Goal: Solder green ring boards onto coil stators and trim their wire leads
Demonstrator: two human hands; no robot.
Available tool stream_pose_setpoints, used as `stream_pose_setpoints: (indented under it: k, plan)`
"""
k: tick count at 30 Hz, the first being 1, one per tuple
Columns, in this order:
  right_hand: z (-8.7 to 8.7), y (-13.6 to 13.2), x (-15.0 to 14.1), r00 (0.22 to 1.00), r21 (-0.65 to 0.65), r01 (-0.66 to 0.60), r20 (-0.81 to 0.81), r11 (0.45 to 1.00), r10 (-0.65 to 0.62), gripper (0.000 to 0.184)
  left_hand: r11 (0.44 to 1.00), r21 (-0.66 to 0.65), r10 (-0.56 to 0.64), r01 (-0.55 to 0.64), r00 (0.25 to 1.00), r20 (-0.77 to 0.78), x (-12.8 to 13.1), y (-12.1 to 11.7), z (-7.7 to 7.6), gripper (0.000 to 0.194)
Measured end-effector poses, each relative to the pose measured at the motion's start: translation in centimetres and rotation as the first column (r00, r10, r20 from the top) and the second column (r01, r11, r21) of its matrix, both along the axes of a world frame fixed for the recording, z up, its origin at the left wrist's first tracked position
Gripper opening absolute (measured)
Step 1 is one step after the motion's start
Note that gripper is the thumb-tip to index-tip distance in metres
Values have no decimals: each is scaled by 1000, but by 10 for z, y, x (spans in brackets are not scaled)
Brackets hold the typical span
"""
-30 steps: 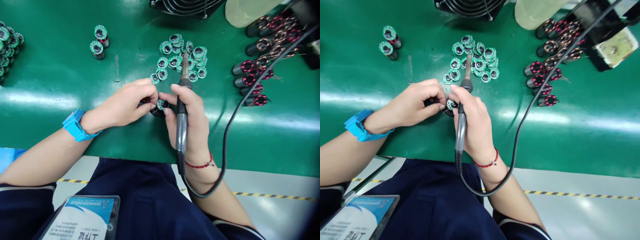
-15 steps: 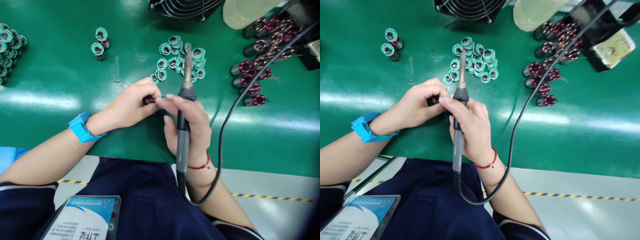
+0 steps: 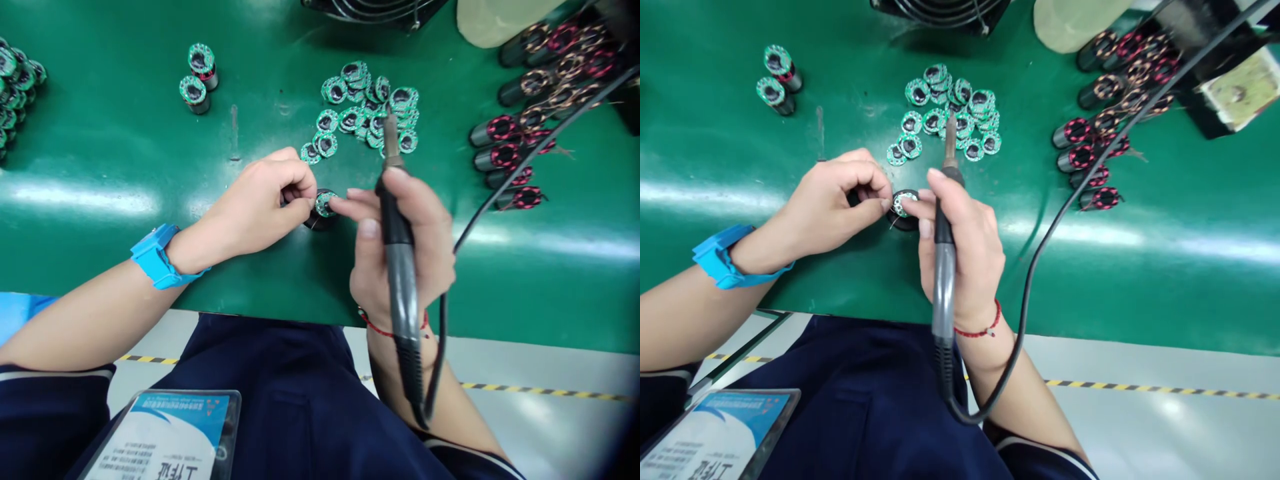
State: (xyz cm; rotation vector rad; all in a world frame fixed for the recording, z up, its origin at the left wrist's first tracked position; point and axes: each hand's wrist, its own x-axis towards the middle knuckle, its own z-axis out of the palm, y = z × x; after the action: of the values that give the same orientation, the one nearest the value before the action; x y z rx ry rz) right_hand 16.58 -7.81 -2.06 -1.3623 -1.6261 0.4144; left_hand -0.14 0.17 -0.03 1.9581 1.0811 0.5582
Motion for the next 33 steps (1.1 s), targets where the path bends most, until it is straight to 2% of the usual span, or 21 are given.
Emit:
stream_pose_setpoints:
  k: [5, 10, 12, 18, 25, 30, 33]
  plan:
    - [0, 0, -1, 981, 120, 135, -157, 984, -115, 36, 1000, -3, 21, -21, 999, -44, 2, 0, 2, 13]
    - [1, 3, 3, 967, 339, 231, -186, 912, -176, 30, 999, 10, 42, -42, 997, -66, 4, -1, 2, 13]
    - [4, 2, 4, 965, 368, 247, -178, 897, -193, 29, 999, 5, 46, -46, 997, -69, 4, -1, 2, 14]
    - [11, -4, 5, 971, 333, 238, -67, 912, -229, 27, 998, -5, 60, -61, 995, -77, 5, -1, 3, 14]
    - [9, -2, 4, 967, 290, 256, -85, 922, -241, 27, 998, 6, 55, -55, 997, -60, 5, -1, 2, 14]
    - [7, -6, 9, 980, 266, 177, -136, 948, -145, 27, 998, -6, 64, -64, 995, -72, 6, -1, 3, 15]
    - [4, -9, 16, 996, 99, 26, -93, 995, -17, 33, 998, -11, 62, -63, 995, -77, 6, -1, 4, 15]
